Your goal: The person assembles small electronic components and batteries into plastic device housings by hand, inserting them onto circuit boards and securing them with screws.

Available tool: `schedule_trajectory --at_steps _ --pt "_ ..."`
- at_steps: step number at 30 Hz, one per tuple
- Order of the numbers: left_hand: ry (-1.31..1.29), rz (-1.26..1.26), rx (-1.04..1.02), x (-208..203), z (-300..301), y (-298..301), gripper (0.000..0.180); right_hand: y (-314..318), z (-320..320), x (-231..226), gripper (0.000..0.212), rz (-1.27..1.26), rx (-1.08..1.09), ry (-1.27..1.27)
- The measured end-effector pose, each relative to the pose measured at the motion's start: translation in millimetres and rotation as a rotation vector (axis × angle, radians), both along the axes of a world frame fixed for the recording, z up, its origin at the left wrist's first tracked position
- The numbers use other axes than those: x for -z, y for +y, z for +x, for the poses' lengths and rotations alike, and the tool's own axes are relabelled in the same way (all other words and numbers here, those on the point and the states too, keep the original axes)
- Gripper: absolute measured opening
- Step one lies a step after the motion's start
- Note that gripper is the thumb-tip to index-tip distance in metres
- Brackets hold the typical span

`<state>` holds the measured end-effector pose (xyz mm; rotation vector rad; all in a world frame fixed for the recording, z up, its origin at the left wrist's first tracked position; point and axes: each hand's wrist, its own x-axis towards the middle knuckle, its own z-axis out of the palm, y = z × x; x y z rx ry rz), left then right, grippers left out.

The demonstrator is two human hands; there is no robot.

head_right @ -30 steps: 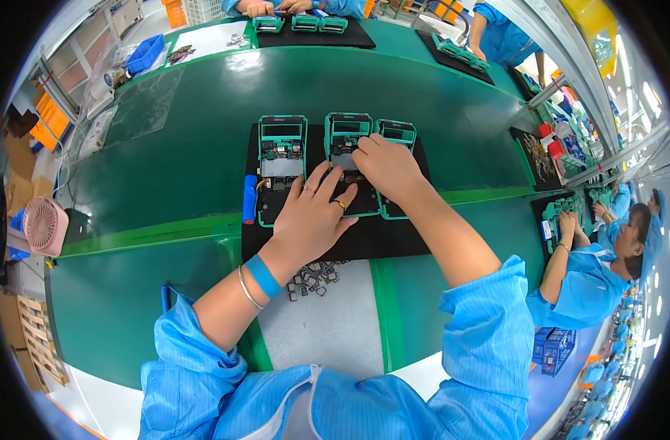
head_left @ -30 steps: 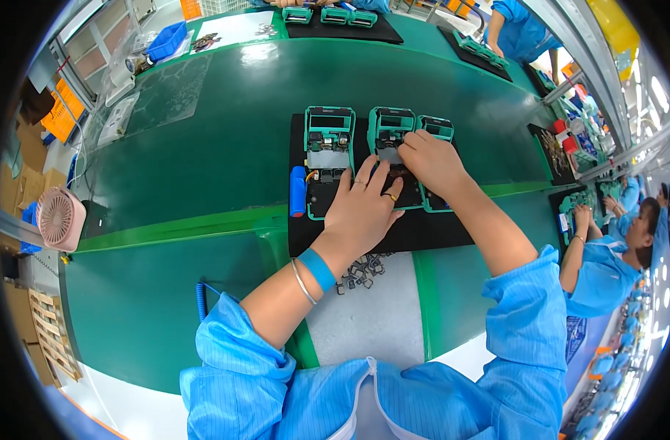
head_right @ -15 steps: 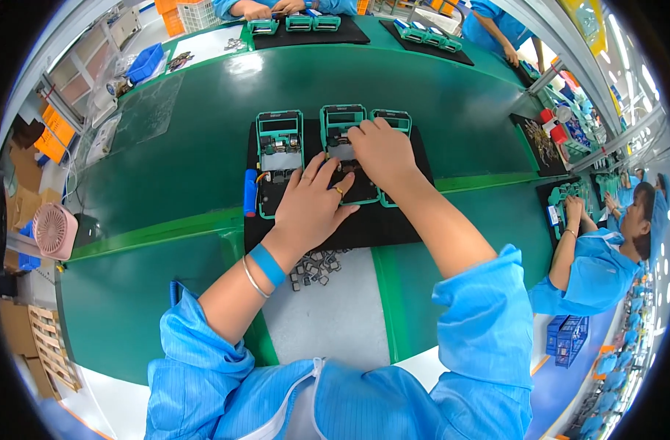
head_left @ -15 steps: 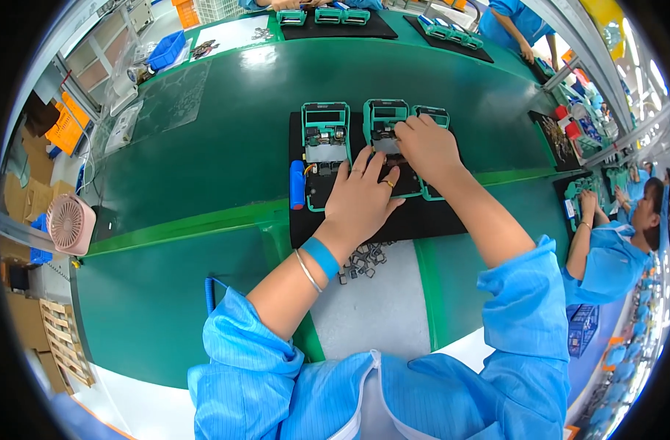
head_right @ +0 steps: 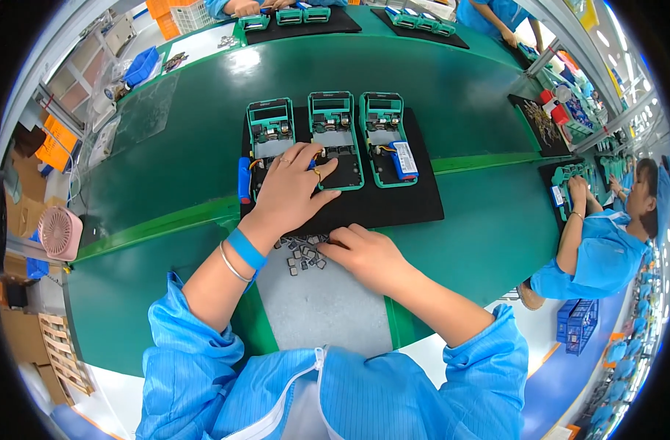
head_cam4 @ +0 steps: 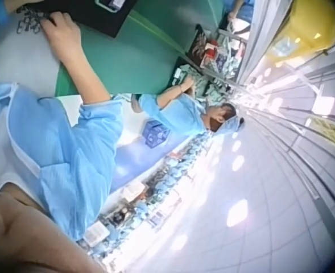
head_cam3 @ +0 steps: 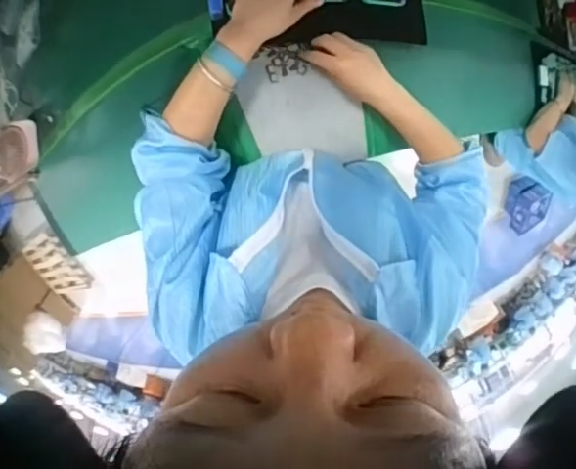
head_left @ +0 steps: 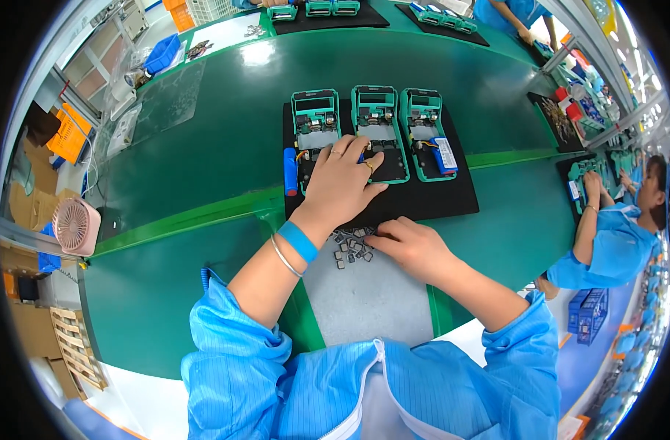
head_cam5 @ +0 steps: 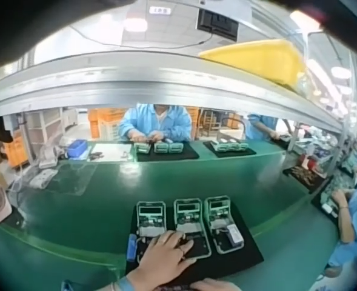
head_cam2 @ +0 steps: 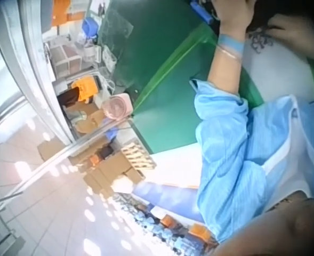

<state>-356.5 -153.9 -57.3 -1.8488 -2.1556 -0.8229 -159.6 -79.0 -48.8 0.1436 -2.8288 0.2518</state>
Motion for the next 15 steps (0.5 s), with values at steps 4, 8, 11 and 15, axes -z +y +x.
schedule_trajectory --at_steps 4,8,11,15 --pt "0.002 0.007 0.016 2.1 -0.4 0.5 0.049 7.9 -2.1 6.7 0.024 -0.022 -0.038 -0.008" --pt "-0.009 -0.01 0.025 0.8 -0.3 0.7 0.057 14.9 7.9 4.8 0.018 -0.108 -0.029 0.012" --pt "-0.132 -0.034 0.022 -9.7 2.7 6.3 0.06 24.2 29.7 3.5 0.017 -0.041 -0.035 0.002" --pt "-0.167 -0.022 0.081 -36.9 12.8 32.9 0.056 13.4 42.5 0.4 0.014 0.092 -0.005 0.023"
